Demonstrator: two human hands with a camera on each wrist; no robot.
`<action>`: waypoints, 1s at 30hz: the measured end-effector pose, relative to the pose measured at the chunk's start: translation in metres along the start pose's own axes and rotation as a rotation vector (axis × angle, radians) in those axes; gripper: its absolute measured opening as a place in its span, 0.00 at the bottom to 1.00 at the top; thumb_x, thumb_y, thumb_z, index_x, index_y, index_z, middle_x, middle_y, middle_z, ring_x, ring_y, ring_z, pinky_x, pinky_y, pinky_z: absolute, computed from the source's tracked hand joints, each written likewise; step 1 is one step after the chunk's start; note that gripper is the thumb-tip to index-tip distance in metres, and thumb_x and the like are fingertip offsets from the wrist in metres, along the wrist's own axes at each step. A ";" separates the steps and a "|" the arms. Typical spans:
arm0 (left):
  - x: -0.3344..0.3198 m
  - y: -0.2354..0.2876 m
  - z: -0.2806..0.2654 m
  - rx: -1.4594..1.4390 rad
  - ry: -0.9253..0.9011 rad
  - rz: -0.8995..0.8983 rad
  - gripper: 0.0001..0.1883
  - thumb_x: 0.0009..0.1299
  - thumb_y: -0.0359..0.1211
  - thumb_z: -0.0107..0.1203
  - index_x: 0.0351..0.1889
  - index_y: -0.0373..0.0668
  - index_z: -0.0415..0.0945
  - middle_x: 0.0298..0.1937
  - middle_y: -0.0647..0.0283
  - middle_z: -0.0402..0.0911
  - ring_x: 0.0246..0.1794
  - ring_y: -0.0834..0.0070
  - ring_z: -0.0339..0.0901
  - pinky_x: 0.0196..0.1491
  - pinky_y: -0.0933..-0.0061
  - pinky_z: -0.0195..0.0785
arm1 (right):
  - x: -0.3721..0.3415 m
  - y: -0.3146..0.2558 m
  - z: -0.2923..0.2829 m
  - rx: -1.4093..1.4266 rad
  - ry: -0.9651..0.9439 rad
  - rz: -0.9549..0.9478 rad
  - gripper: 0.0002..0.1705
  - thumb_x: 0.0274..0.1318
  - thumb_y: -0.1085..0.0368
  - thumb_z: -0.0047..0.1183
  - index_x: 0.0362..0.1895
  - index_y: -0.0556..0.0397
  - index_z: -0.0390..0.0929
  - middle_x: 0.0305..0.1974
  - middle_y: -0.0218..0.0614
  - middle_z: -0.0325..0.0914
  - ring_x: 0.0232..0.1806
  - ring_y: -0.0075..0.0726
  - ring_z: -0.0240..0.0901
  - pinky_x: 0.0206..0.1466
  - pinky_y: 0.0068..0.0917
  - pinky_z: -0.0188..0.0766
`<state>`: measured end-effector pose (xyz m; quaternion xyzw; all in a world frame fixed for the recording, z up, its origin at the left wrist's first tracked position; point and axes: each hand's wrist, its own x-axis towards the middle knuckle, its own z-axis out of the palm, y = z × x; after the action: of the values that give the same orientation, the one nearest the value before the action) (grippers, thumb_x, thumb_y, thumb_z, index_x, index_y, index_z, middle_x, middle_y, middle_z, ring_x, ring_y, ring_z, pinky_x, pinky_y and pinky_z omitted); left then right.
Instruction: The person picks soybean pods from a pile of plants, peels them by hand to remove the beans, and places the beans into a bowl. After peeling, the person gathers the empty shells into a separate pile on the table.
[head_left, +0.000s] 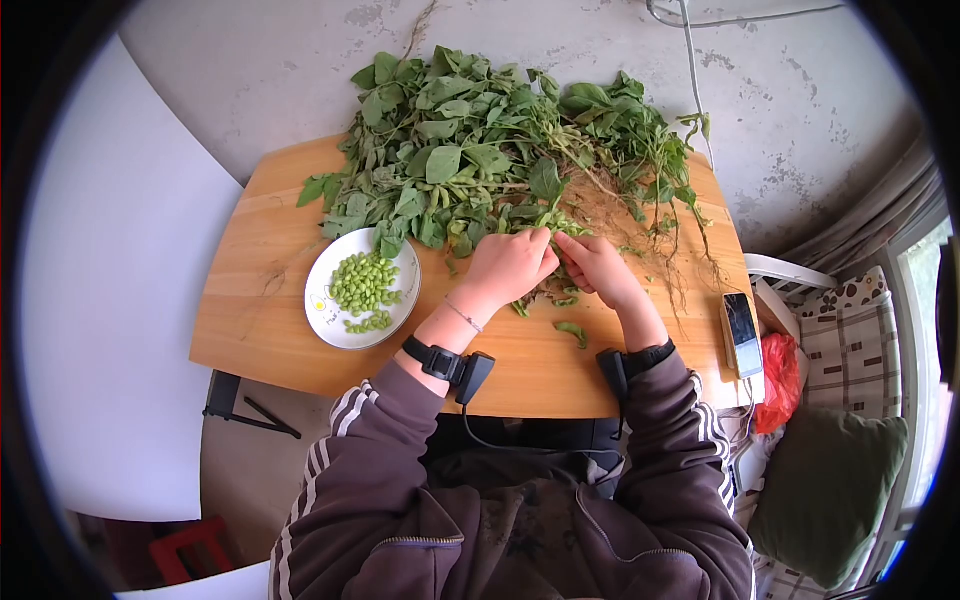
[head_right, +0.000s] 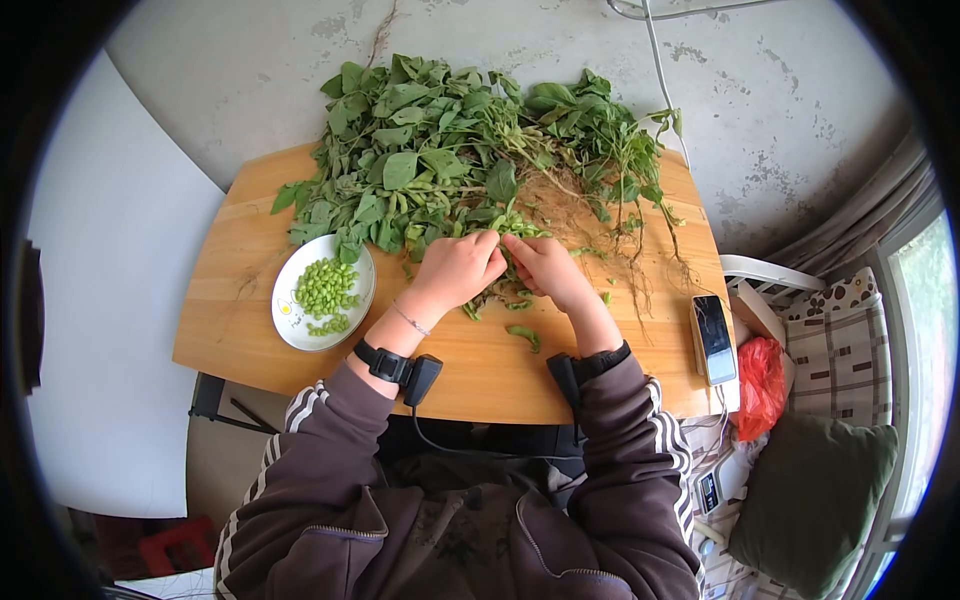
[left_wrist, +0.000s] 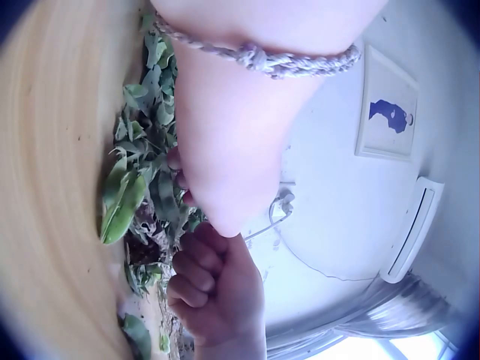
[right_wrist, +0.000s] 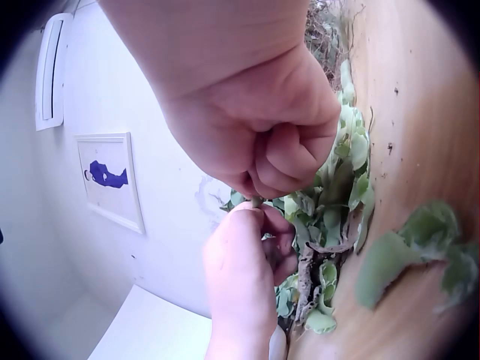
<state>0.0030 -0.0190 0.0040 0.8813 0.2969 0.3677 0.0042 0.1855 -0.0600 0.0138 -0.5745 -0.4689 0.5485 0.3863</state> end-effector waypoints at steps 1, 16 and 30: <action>0.001 0.002 -0.001 -0.013 0.001 -0.013 0.09 0.66 0.34 0.58 0.25 0.45 0.72 0.20 0.63 0.79 0.19 0.64 0.79 0.21 0.66 0.70 | 0.001 0.000 -0.002 0.030 -0.011 0.030 0.25 0.70 0.47 0.52 0.25 0.52 0.72 0.19 0.21 0.62 0.18 0.18 0.52 0.18 0.21 0.48; 0.000 -0.005 0.006 -0.333 -0.102 -0.189 0.17 0.66 0.41 0.59 0.21 0.39 0.73 0.20 0.52 0.76 0.21 0.51 0.76 0.25 0.55 0.67 | -0.004 -0.001 -0.005 -0.176 -0.017 -0.261 0.21 0.69 0.53 0.55 0.28 0.56 0.78 0.18 0.22 0.66 0.18 0.16 0.56 0.20 0.21 0.52; 0.001 -0.006 0.011 -0.813 -0.070 -0.552 0.13 0.70 0.35 0.54 0.28 0.36 0.79 0.17 0.57 0.73 0.16 0.74 0.71 0.24 0.69 0.62 | 0.000 0.000 -0.004 -0.118 0.111 -0.346 0.17 0.67 0.54 0.58 0.39 0.58 0.83 0.18 0.21 0.64 0.18 0.16 0.56 0.21 0.21 0.53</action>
<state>0.0074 -0.0111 -0.0045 0.7086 0.3516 0.4090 0.4550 0.1899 -0.0599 0.0142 -0.5363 -0.5701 0.4130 0.4656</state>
